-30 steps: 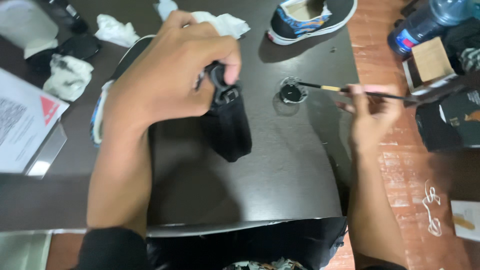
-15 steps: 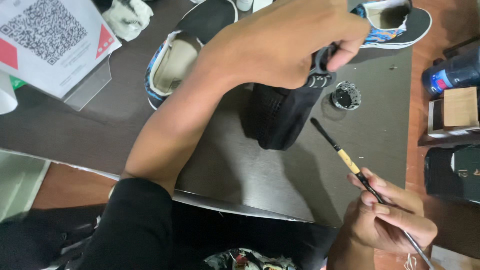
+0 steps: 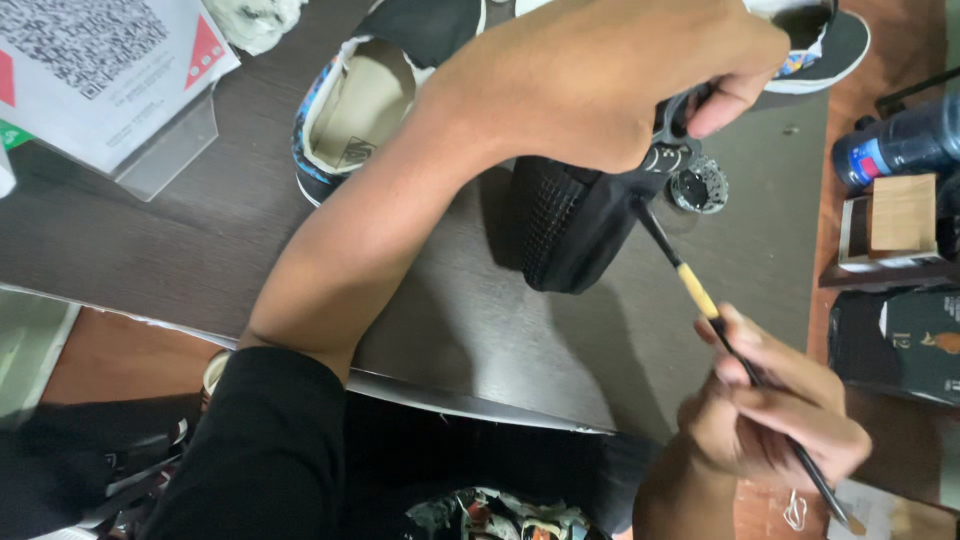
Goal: The person paints a black bag with a brush, repeatedly dipping the brush into a small container of black paint. They rotate the bag to cover different areas, including the mesh pocket and zipper pull, while working at a table with shoes and other items nearby.
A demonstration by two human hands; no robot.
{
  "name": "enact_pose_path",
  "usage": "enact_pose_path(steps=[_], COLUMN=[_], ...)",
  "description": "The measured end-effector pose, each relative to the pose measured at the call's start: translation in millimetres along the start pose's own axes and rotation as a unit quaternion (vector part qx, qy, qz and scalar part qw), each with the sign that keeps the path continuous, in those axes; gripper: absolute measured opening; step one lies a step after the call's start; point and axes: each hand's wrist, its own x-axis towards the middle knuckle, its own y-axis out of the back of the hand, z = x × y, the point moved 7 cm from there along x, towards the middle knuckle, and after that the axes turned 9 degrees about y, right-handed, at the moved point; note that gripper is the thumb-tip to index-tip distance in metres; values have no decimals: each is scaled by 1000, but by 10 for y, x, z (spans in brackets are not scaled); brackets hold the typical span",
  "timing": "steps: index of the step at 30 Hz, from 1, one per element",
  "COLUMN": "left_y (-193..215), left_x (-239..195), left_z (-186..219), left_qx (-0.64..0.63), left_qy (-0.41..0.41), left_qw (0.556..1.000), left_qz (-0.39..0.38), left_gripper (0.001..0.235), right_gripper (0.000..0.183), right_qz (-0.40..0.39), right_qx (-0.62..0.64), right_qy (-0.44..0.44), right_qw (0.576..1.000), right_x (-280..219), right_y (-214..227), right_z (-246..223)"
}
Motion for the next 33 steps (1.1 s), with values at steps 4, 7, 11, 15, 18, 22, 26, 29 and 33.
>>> enact_pose_path(steps=[4, 7, 11, 15, 18, 22, 26, 29, 33], left_y=[-11, 0, -1, 43, -28, -8, -13, -11, 15], left_x=[15, 30, 52, 58, 35, 41, 45, 35, 47], left_z=[-94, -89, -70, -69, -53, -46, -66, -82, -88], left_qx=[24, 52, 56, 77, 60, 68, 64, 69, 75], left_qy=[71, 16, 35, 13, 7, 18, 18, 28, 45], left_qw=[997, 998, 998, 997, 998, 998, 998, 997, 996], left_qz=[-20, 19, 2, 6, -4, 4, 0, 12, 0], left_gripper=[48, 47, 47, 54, 54, 49, 49, 44, 51], right_gripper=[17, 23, 23, 60, 16, 20, 15, 27, 38], right_qz=[-161, -257, -137, -303, -310, -285, -291, -208, -178], right_qx=[-12, 35, -48, -13, 11, -33, -10, -18, 60], right_qy=[-113, -162, 13, -424, -132, -228, -101, -7, -48], right_qw=[980, 952, 989, 853, 942, 931, 951, 978, 981], right_x=[-295, -274, -60, -421, -56, -295, 96, 131, 170], right_y=[194, 265, 1, 263, 11, 251, 90, -41, -186], right_z=[198, 153, -20, 359, -86, 302, -200, -88, -66])
